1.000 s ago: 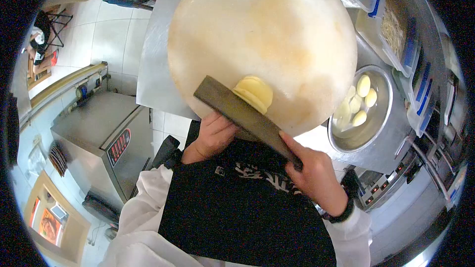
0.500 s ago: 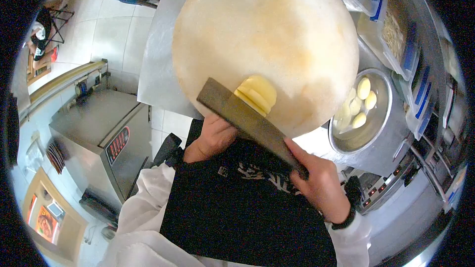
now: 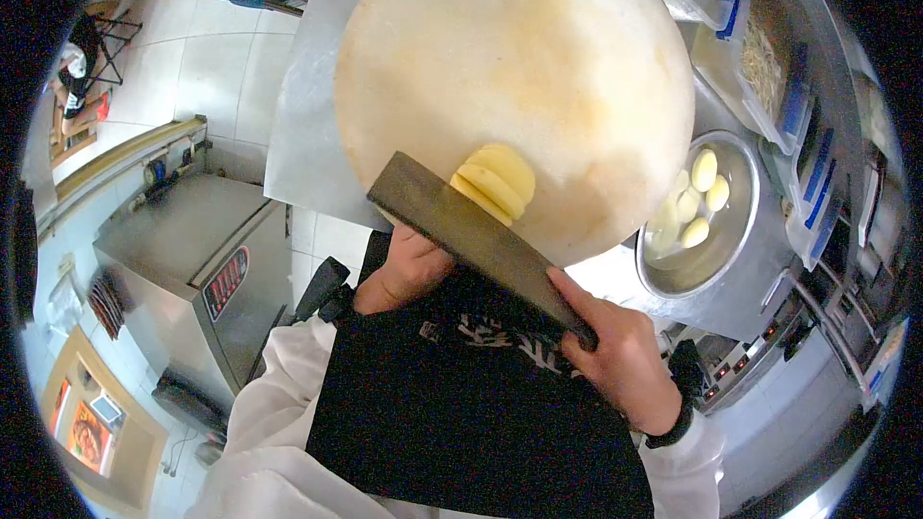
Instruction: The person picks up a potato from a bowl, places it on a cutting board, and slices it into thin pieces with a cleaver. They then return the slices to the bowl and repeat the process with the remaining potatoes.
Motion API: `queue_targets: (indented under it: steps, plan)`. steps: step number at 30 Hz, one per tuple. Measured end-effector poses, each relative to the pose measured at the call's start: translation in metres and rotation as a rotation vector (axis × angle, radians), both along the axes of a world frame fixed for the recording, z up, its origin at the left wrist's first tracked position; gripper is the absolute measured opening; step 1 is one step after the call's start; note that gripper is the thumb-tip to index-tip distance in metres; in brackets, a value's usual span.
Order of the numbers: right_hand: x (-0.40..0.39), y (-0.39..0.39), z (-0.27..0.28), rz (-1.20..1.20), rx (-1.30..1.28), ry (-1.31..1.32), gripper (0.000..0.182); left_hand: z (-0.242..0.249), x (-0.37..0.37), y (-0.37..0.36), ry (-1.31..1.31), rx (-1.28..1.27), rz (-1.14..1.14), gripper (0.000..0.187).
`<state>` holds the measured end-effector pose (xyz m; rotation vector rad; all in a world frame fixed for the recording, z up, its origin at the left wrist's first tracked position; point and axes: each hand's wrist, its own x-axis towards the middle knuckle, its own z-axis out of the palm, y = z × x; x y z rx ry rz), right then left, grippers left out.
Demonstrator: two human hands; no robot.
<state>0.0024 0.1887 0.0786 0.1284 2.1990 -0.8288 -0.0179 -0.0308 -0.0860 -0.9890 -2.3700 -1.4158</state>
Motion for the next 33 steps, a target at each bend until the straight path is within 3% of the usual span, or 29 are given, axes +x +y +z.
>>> queue_targets:
  steps: [7, 14, 24, 33]
  plan:
    - [-0.005, -0.002, -0.035, -0.022, -0.037, 0.022, 0.056, 0.011, -0.006, 0.001, -0.025, 0.006, -0.016, 0.025]
    - [-0.002, 0.000, 0.003, 0.030, -0.014, 0.006, 0.059, -0.003, 0.001, 0.000, -0.029, 0.041, -0.004, 0.028]
    - [-0.006, -0.009, -0.034, -0.022, -0.025, 0.031, 0.056, 0.009, -0.005, -0.001, -0.032, -0.021, -0.023, 0.029]
    - [0.000, -0.003, -0.002, 0.026, -0.031, 0.065, 0.057, 0.002, -0.002, -0.004, -0.008, 0.011, -0.018, 0.027]
